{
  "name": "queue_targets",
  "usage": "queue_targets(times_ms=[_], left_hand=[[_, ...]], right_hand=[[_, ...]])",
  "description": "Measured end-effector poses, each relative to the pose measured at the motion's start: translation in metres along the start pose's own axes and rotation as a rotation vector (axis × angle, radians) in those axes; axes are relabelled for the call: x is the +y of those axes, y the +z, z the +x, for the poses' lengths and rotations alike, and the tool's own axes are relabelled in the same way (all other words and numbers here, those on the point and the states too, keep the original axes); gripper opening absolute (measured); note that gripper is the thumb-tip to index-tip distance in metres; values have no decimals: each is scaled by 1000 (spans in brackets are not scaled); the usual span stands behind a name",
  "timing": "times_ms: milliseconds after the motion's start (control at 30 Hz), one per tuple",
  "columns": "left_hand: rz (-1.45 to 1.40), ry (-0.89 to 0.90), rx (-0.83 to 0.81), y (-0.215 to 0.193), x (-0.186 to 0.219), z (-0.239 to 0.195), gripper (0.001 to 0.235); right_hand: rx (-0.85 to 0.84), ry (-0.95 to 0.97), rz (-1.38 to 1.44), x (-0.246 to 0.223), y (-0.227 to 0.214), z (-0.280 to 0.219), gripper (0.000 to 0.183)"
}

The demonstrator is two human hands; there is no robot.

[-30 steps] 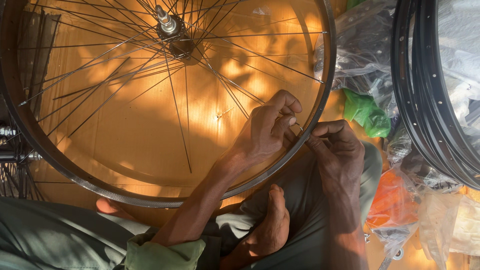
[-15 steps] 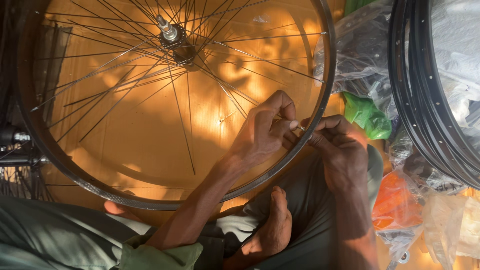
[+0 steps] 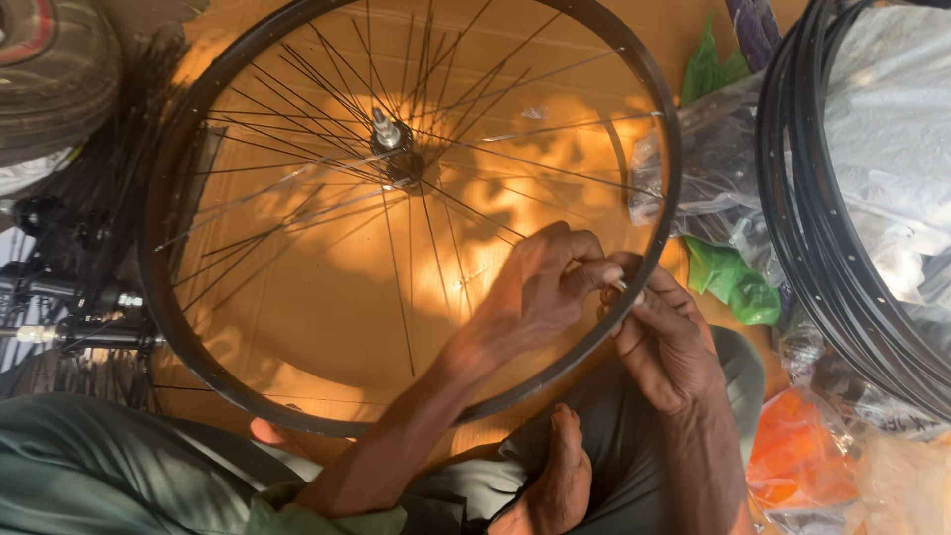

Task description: The person is assembling a bicycle wheel by inserting spokes into the hub and attaching them to the rim. They are seated on the floor, working on a cardboard surface, and methodically threading each spoke through the rim holes.

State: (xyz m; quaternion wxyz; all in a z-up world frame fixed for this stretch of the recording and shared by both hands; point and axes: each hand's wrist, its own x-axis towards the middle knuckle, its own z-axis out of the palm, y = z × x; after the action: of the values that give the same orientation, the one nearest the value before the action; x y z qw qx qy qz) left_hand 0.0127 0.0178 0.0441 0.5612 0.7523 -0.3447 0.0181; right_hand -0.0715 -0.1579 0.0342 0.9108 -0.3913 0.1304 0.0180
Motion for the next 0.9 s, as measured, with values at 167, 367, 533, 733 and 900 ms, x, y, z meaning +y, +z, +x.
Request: queue_targets(times_ms=[167, 367, 533, 733, 900], left_hand=[[-356, -232, 48, 8, -10, -12, 27], [-228, -258, -65, 16, -19, -2, 41], [-418, -521, -146, 10, -22, 0, 74], [-445, -440, -172, 11, -25, -2, 90], [-506, -557, -125, 6, -13, 5, 97]], right_hand=[[-66, 49, 93, 8, -14, 3, 47], [-74, 98, 256, 18, -34, 9, 43], [-151, 114, 338, 20, -40, 13, 36], [-215, 112, 373, 25, -47, 15, 40], [-68, 97, 274, 28, -58, 19, 41]])
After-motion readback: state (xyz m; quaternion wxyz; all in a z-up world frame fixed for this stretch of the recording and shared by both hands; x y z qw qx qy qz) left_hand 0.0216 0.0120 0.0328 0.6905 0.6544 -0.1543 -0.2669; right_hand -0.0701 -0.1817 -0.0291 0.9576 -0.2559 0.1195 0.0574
